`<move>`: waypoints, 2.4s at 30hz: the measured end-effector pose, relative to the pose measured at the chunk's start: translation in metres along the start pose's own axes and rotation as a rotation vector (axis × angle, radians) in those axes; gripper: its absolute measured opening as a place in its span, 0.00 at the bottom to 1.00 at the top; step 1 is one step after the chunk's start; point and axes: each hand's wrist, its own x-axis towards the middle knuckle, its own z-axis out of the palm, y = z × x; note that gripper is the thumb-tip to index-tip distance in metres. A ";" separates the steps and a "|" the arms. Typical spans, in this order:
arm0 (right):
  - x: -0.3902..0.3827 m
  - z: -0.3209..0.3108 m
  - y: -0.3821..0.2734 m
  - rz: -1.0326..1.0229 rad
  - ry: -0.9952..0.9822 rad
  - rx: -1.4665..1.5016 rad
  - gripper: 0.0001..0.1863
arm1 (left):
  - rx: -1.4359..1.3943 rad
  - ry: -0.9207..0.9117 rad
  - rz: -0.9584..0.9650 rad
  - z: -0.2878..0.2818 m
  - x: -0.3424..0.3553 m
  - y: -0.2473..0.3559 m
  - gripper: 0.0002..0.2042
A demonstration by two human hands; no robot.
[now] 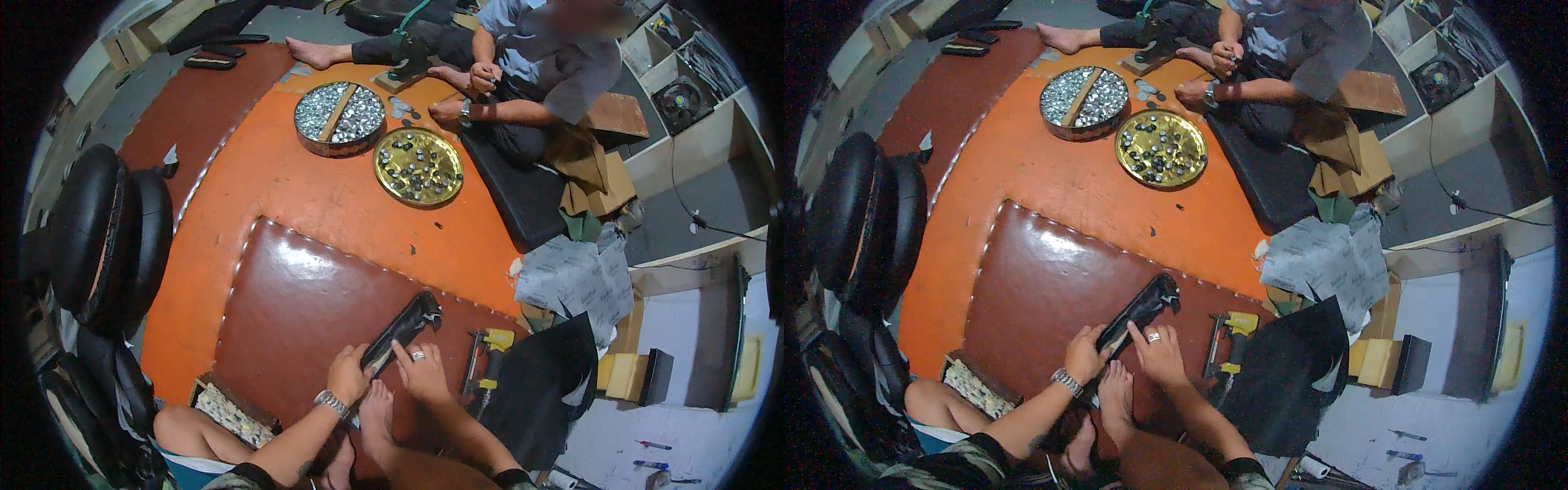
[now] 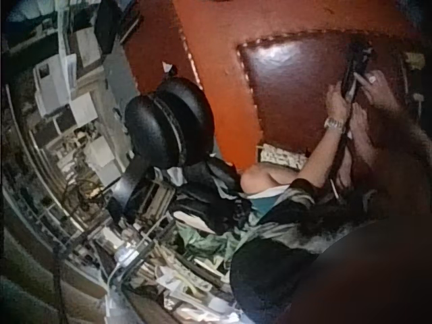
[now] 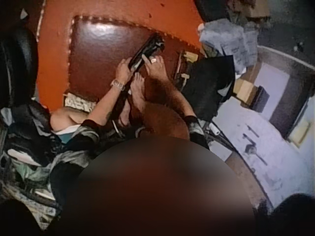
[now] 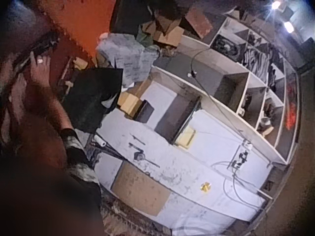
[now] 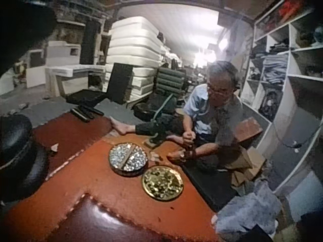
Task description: The person is reupholstering a piece of furniture by attaching a black fabric cover to a foam cushion using a staple gun. They repeatedly position the fabric and drive staples into the cushion's edge.
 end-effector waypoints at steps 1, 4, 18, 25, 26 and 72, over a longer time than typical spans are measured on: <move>0.000 -0.002 0.000 0.012 0.003 -0.032 0.25 | 0.018 -0.006 -0.002 0.001 -0.001 0.001 0.26; 0.003 -0.005 0.001 -0.073 0.116 -0.038 0.20 | 0.056 0.051 0.011 0.005 -0.004 0.002 0.26; -0.001 0.000 -0.016 -0.210 0.095 0.146 0.15 | 0.106 0.062 -0.107 0.016 0.011 0.009 0.22; 0.001 0.022 -0.026 0.476 0.083 0.520 0.12 | 0.017 0.072 -0.009 0.020 0.008 -0.002 0.24; 0.002 0.027 -0.027 0.689 0.104 0.729 0.11 | 0.011 0.052 -0.011 0.021 0.006 -0.001 0.25; -0.128 0.004 0.100 1.105 0.364 -0.088 0.27 | 0.496 -0.056 0.239 0.030 0.000 0.000 0.40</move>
